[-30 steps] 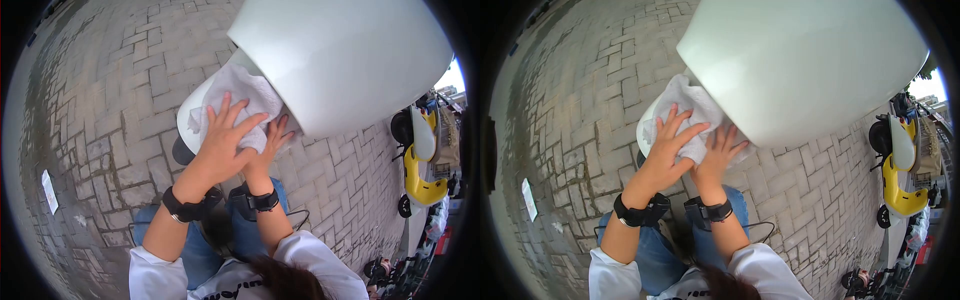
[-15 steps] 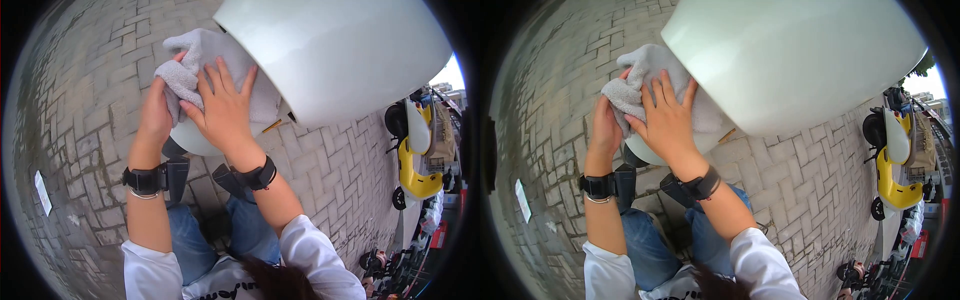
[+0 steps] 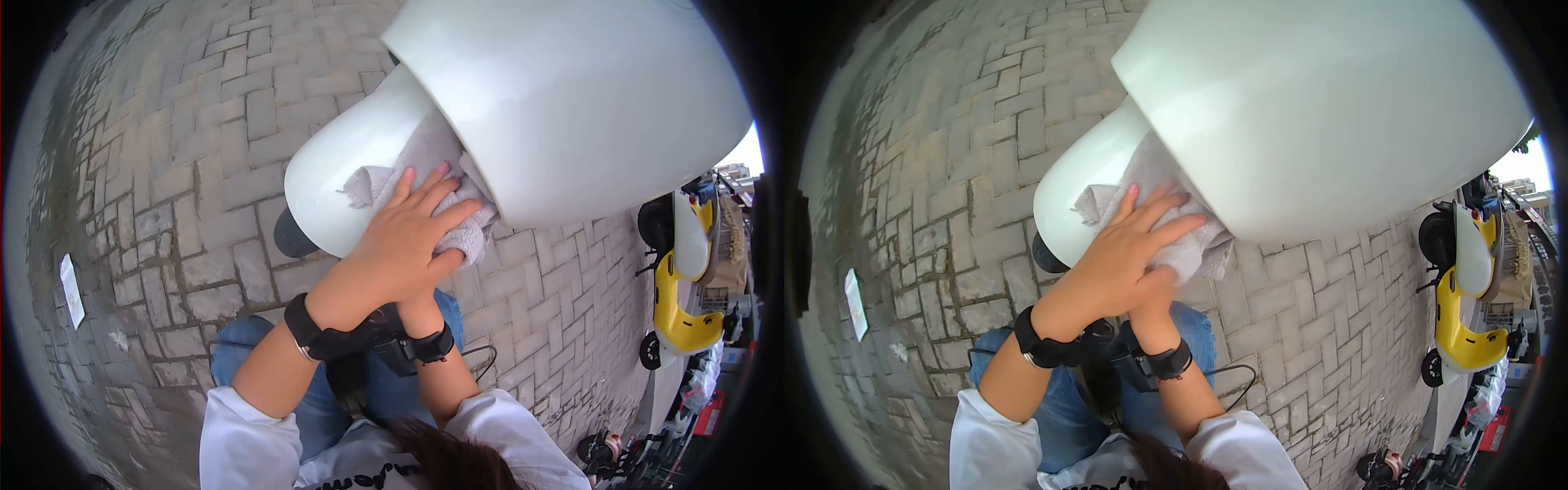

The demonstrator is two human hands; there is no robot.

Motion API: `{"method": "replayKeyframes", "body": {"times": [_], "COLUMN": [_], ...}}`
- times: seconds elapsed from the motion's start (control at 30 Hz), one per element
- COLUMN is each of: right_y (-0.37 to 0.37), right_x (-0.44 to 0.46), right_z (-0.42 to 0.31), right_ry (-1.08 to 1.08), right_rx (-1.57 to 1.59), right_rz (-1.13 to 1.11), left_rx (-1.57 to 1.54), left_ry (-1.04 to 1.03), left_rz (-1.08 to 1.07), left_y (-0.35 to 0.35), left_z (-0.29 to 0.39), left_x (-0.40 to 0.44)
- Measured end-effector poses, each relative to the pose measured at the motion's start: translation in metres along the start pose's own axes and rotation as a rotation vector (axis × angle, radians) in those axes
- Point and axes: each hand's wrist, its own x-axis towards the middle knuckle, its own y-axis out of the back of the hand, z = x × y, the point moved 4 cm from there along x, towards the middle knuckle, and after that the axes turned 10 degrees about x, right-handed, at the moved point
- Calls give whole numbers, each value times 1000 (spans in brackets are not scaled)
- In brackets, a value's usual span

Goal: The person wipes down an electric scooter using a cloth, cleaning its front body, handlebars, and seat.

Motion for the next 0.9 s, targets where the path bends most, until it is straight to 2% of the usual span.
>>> {"method": "replayKeyframes", "body": {"times": [0.07, 0.1, 0.13, 0.2, 0.23, 0.3, 0.33, 0.4, 0.43, 0.5, 0.57, 0.6, 0.7, 0.83, 0.9], "right_y": [-2, -3, -4, -13, -15, -21, -25, -32, -34, -32, -12, -4, -16, -26, -22], "right_x": [13, 27, 40, 55, 55, 53, 45, 14, -2, -28, -27, -25, -26, -18, -19], "right_z": [-2, -26, -47, -62, -65, -71, -72, -62, -57, -37, -4, 5, 9, 12, 16], "right_ry": [-65, 64, 191, 274, 251, 240, 232, 80, 77, -56, -52, -52, -41, -36, -52], "right_rx": [50, -166, -384, -332, -337, -291, -290, -247, -247, -118, -95, -68, -30, 27, 34], "right_rz": [84, 7, -76, -93, -70, -81, -71, -38, -37, 88, 159, 231, 189, 213, 236], "left_rx": [90, 96, -69, -653, -648, -684, -679, -429, -428, 96, 331, 368, 305, 232, 308], "left_ry": [85, 141, 229, 522, 514, 617, 613, 437, 437, 283, 154, 85, -32, -76, -43], "left_rz": [49, 73, 107, 104, 71, 165, 153, 106, 103, -58, -96, -132, -165, -131, -110], "left_y": [25, 37, 47, 61, 64, 63, 60, 56, 53, 46, 27, 13, -24, -31, -30], "left_z": [-14, -29, -51, -84, -95, -115, -114, -103, -93, -53, -18, -6, 10, 7, 10], "left_x": [-3, -5, -11, -21, -23, -35, -34, -31, -30, -19, -10, -7, -3, 2, 3]}}
